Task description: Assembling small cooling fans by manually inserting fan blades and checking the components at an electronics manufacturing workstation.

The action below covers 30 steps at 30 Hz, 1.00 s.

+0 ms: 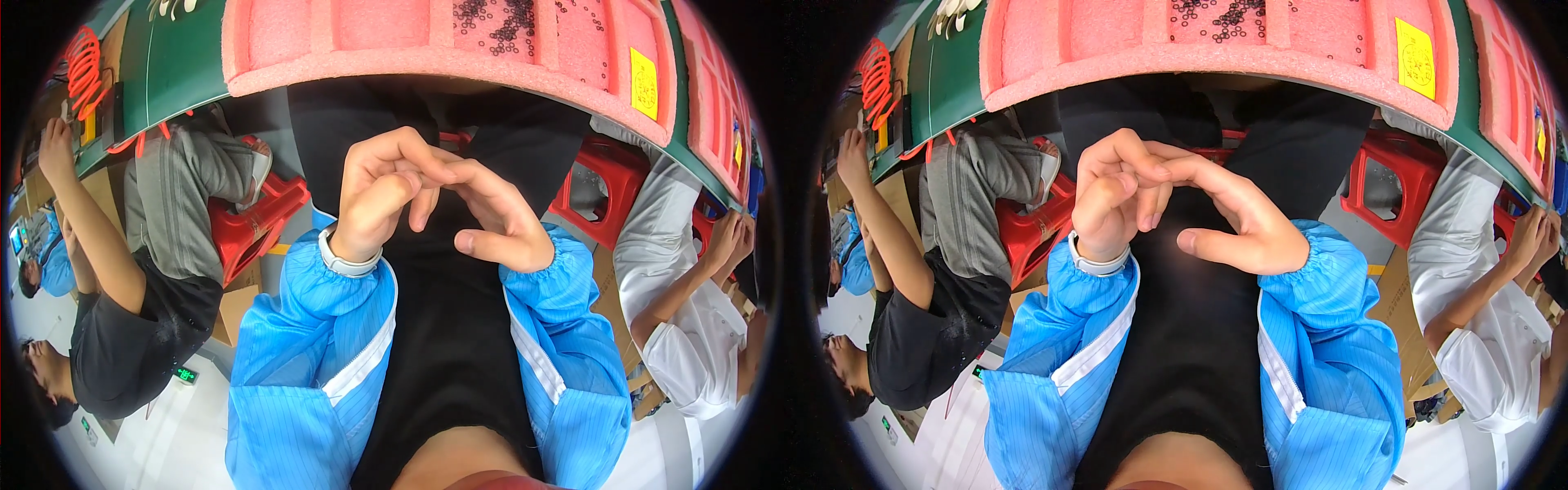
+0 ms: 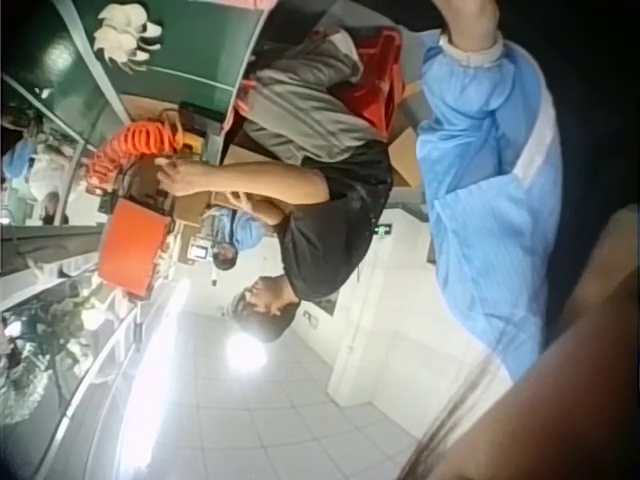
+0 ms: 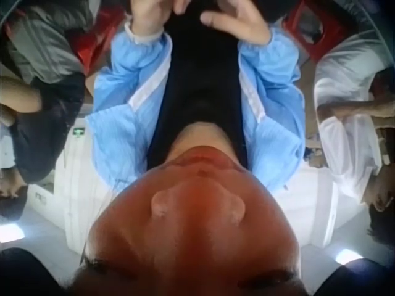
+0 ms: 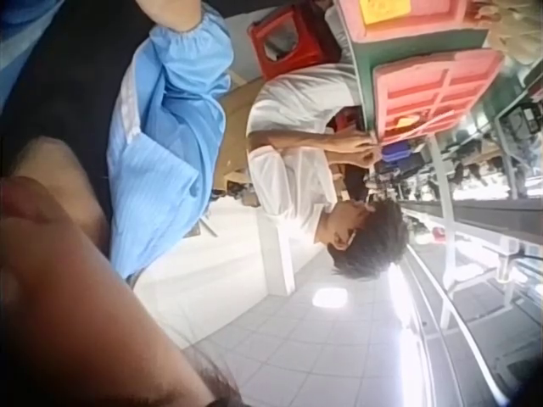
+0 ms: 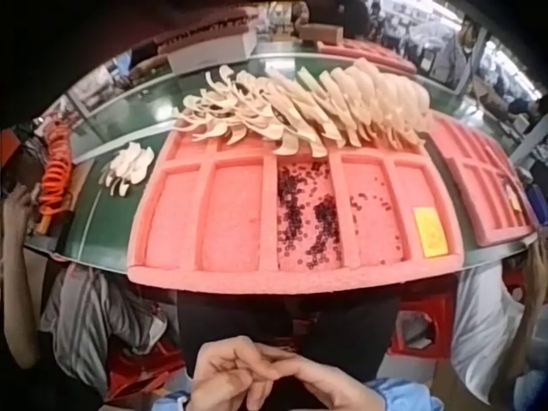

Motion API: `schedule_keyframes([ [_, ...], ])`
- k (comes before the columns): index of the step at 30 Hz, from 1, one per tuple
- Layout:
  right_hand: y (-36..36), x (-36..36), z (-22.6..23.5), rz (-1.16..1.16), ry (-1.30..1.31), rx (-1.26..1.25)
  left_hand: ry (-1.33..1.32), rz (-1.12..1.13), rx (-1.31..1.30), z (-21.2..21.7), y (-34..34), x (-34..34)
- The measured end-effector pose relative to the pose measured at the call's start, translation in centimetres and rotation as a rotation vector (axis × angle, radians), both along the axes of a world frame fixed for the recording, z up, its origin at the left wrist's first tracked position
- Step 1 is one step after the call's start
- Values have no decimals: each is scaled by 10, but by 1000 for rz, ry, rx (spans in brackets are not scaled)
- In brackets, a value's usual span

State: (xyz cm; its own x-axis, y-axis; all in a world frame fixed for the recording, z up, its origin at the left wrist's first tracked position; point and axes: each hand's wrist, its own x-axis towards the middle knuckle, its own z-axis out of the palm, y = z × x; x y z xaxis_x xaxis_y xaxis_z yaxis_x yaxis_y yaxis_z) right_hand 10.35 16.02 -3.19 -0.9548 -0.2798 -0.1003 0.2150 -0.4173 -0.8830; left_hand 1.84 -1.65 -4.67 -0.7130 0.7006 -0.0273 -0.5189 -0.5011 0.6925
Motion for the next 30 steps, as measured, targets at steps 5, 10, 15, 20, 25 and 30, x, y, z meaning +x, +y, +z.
schedule_keyframes([
  [5, 4, 2, 1, -22, -43, 44, -6, 26, -169, 15, 7, 1],
  [10, 24, -10, 6, -164, -39, 83, 71, 159, -444, 22, 13, 2],
  [15, 40, -8, 6, -294, -44, 139, 68, 98, -453, 18, 8, -2],
  [20, 37, -7, 10, -267, -99, 193, 39, 81, -444, 19, 8, -2],
  [25, 37, -6, 9, -242, -121, 148, 60, 82, -456, 24, 10, 0],
  [30, 36, -6, 8, -229, -127, 143, 61, 52, -325, 14, 4, -1],
])
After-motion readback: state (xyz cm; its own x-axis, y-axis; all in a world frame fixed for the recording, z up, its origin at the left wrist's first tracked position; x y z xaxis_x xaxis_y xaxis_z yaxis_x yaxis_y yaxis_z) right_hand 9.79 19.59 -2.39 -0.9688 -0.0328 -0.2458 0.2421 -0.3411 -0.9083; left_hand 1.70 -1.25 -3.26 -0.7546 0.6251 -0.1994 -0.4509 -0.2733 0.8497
